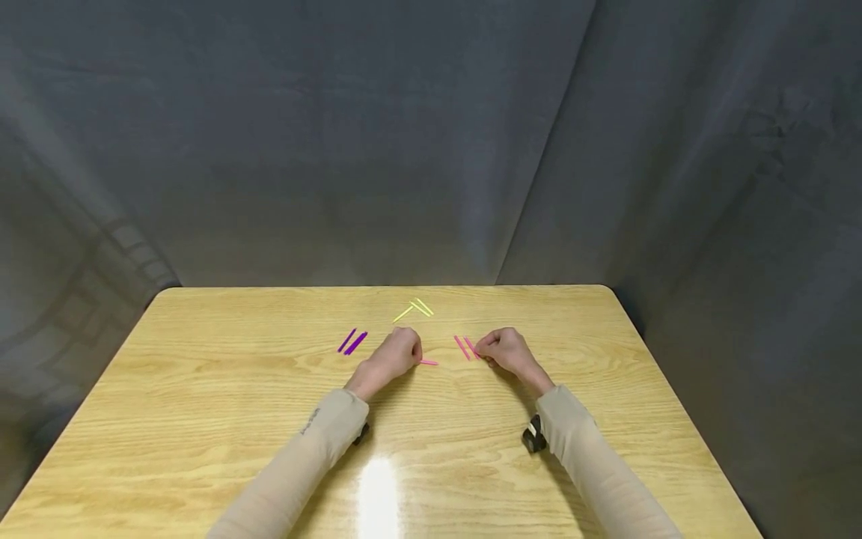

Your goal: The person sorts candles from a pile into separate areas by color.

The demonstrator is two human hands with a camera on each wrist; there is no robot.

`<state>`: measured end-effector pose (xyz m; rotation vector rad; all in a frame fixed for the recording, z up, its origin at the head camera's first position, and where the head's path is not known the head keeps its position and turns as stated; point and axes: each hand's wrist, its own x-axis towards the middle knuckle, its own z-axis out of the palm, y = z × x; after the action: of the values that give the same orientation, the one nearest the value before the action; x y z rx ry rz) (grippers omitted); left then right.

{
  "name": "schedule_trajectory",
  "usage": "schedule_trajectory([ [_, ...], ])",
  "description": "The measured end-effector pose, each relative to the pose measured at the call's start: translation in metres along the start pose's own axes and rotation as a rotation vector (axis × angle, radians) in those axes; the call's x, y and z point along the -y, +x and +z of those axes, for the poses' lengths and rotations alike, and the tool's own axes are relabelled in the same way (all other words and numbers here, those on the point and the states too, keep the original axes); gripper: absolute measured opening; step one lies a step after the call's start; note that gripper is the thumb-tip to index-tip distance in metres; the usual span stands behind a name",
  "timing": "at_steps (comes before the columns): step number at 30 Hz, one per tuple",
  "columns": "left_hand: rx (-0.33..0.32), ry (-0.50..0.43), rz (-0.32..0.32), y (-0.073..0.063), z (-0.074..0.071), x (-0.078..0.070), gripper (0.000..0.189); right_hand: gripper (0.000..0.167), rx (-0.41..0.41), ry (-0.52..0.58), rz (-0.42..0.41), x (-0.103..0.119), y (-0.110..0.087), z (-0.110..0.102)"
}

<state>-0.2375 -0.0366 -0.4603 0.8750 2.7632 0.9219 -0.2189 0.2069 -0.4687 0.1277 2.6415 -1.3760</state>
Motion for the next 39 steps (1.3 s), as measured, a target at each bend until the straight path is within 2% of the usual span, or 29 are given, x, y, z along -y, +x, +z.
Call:
schedule_trajectory([
  [8,0.035,-0.030,0.012,0.005,0.002,-0.002,0.025,0.009,-0.011,0.062,0.017,-0.003,0.002,-0.001],
  [16,0.051,-0.022,0.011,0.005,0.002,-0.004,0.023,0.008,-0.001,0.068,0.012,0.002,0.002,0.002],
  [21,0.043,-0.004,0.028,0.006,0.004,-0.005,0.023,0.008,0.014,0.066,-0.042,0.012,0.000,0.007],
  [25,0.070,-0.008,0.018,0.006,0.007,-0.006,0.021,0.006,0.035,0.077,-0.087,0.022,-0.005,0.013],
  [32,0.093,-0.025,0.015,0.005,0.010,-0.009,0.019,0.005,0.112,0.069,-0.158,0.032,-0.010,0.024],
  [39,0.092,-0.042,0.005,0.003,0.011,-0.010,0.021,0.008,0.158,-0.052,-0.282,0.034,-0.010,0.032],
])
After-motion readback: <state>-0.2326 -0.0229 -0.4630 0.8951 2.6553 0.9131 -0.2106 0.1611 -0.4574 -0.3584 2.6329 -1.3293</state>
